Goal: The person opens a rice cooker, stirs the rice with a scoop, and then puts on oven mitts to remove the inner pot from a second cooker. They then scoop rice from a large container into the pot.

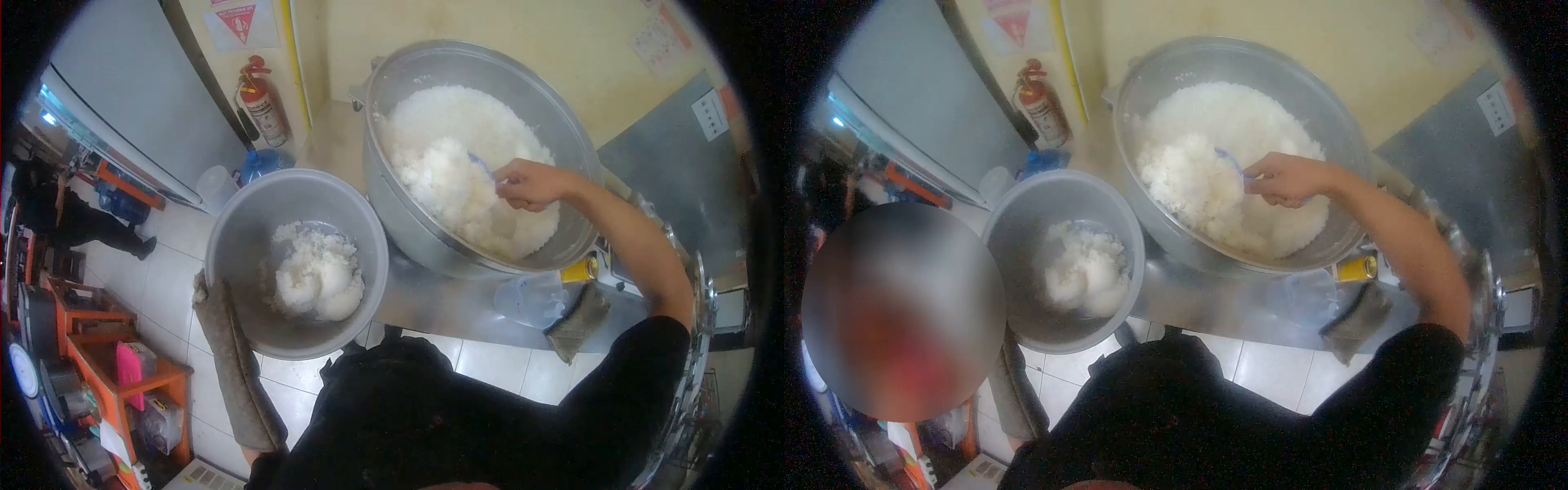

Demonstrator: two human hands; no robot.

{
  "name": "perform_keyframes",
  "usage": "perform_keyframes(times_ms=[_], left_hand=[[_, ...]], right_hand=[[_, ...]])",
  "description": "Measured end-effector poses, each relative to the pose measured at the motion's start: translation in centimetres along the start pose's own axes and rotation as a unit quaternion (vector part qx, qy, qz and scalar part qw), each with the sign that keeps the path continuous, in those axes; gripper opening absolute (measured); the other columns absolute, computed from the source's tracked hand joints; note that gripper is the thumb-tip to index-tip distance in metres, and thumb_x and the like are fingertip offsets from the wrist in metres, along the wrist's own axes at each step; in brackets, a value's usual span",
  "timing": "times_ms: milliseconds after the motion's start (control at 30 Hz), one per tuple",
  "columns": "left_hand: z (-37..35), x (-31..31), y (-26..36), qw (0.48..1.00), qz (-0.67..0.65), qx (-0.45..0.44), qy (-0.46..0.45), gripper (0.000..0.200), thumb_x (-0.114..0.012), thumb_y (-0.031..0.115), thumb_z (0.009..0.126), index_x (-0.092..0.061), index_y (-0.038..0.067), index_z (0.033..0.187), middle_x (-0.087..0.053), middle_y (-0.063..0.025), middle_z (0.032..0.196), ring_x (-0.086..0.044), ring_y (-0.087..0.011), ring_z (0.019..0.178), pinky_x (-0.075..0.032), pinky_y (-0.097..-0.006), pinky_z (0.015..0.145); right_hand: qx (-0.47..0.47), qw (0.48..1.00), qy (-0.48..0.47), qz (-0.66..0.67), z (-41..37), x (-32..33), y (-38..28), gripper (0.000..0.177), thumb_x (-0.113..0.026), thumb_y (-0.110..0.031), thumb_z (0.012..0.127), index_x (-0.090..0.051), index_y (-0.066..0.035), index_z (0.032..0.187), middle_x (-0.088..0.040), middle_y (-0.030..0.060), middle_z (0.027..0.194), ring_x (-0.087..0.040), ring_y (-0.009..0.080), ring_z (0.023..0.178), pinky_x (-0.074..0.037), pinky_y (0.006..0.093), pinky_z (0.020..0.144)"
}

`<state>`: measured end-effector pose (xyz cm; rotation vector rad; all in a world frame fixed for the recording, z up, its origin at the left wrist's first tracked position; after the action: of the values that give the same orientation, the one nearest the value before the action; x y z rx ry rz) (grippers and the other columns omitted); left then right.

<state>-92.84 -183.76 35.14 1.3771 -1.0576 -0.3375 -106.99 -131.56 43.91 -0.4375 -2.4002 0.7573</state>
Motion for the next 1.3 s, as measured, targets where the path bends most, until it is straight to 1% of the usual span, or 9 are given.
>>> perform_keyframes(times_ms=[167, 400, 467, 667, 800, 833, 933, 1067, 1300], left_hand=[[0.0, -0.1, 0.1, 1.0, 0.002, -0.01, -0.006, 0.046, -0.049, 0.019, 0.092, -0.059, -0.004, 0.13, -0.067, -0.0189, 0.111, -0.065, -0.0276, 0.101, -0.05, -0.0382, 0.09], [-0.3, 0.0, -0.1, 0.999, -0.034, 0.021, -0.01, 0.048, -0.05, 0.017, 0.087, -0.059, -0.004, 0.13, -0.068, -0.0187, 0.113, -0.066, -0.0289, 0.1, -0.051, -0.0382, 0.092], [-0.2, 0.0, -0.7, 0.997, -0.065, 0.03, -0.01, 0.048, -0.05, 0.017, 0.087, -0.059, -0.003, 0.13, -0.068, -0.0186, 0.113, -0.066, -0.0287, 0.1, -0.051, -0.038, 0.091], [-0.3, 1.1, -0.8, 0.998, -0.068, -0.013, -0.007, 0.042, -0.052, 0.015, 0.09, -0.061, -0.001, 0.128, -0.07, -0.0192, 0.11, -0.068, -0.0261, 0.098, -0.053, -0.0364, 0.089], [1.1, 1.4, -2.7, 0.998, -0.06, -0.007, -0.009, 0.041, -0.052, 0.014, 0.09, -0.062, -0.003, 0.126, -0.07, -0.0172, 0.107, -0.068, -0.0248, 0.094, -0.053, -0.0343, 0.087], [0.6, 1.7, -2.5, 0.998, -0.061, -0.002, -0.004, 0.041, -0.052, 0.014, 0.09, -0.062, -0.003, 0.126, -0.07, -0.0172, 0.107, -0.068, -0.0248, 0.094, -0.053, -0.0343, 0.087], [0.0, 1.7, -1.5, 0.988, -0.152, 0.017, -0.036, 0.039, -0.052, 0.013, 0.09, -0.063, -0.003, 0.124, -0.069, -0.0162, 0.104, -0.067, -0.0235, 0.091, -0.054, -0.0337, 0.084], [0.8, 2.0, -2.8, 0.985, -0.165, 0.022, -0.038, 0.038, -0.052, 0.013, 0.093, -0.061, 0.0, 0.127, -0.069, -0.0158, 0.108, -0.067, -0.0218, 0.095, -0.054, -0.0334, 0.084], [-1.4, 1.7, 0.9, 0.994, -0.07, 0.064, -0.047, 0.042, -0.049, 0.02, 0.096, -0.059, 0.001, 0.132, -0.069, -0.0172, 0.116, -0.068, -0.0254, 0.103, -0.054, -0.037, 0.089]], right_hand=[[0.031, 0.998, 0.058, 0.003, 1.3, 4.4, 2.8, 0.027, -0.055, -0.026, 0.102, -0.066, -0.004, 0.113, -0.048, -0.002, 0.06, -0.041, 0.0083, 0.044, -0.035, 0.0267, 0.039], [-0.027, 0.979, 0.201, -0.018, -2.2, 10.4, 2.6, 0.032, -0.055, -0.029, 0.102, -0.064, -0.004, 0.12, -0.051, 0.0007, 0.066, -0.043, 0.0101, 0.044, -0.037, 0.027, 0.04], [-0.011, 0.953, 0.302, 0.012, -3.7, 11.0, 0.7, 0.018, -0.053, -0.023, 0.101, -0.058, -0.006, 0.099, -0.046, -0.0033, 0.062, -0.038, 0.0061, 0.041, -0.031, 0.0246, 0.035], [0.082, 0.952, 0.215, -0.202, -3.7, 4.9, -16.7, 0.047, -0.053, -0.026, 0.103, -0.051, -0.006, 0.146, -0.05, -0.0033, 0.067, -0.042, 0.0047, 0.046, -0.036, 0.023, 0.039], [0.412, 0.744, 0.262, -0.456, 5.1, -4.8, -24.1, 0.044, -0.056, -0.018, 0.097, -0.058, -0.002, 0.138, -0.07, 0.0144, 0.085, -0.068, 0.027, 0.072, -0.054, 0.0398, 0.063], [0.202, 0.785, 0.218, -0.543, 6.8, -9.7, -25.7, 0.049, -0.055, -0.011, 0.094, -0.055, -0.004, 0.142, -0.07, 0.0207, 0.092, -0.07, 0.0367, 0.082, -0.056, 0.0487, 0.071], [0.268, 0.711, 0.228, -0.61, 10.8, -18.5, -25.9, 0.063, -0.054, -0.005, 0.091, -0.039, -0.001, 0.151, -0.068, 0.0197, 0.09, -0.071, 0.0341, 0.079, -0.059, 0.0431, 0.07], [0.255, 0.696, 0.265, -0.617, 10.1, -18.7, -27.1, 0.065, -0.055, -0.004, 0.09, -0.036, 0.003, 0.152, -0.067, 0.0195, 0.09, -0.071, 0.0326, 0.077, -0.059, 0.0415, 0.068], [0.196, 0.7, 0.425, -0.54, 0.8, -7.1, -26.2, 0.042, -0.053, -0.019, 0.099, -0.049, -0.015, 0.141, -0.069, 0.0216, 0.088, -0.068, 0.0421, 0.078, -0.054, 0.0532, 0.066]])
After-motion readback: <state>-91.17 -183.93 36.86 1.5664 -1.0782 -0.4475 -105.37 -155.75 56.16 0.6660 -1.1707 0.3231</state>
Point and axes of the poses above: each hand's wrist, its own z-axis towards the middle knuckle, its own x-axis out of the back of the hand, y = z × x, the point moved 6 cm from there along z, towards the middle knuckle
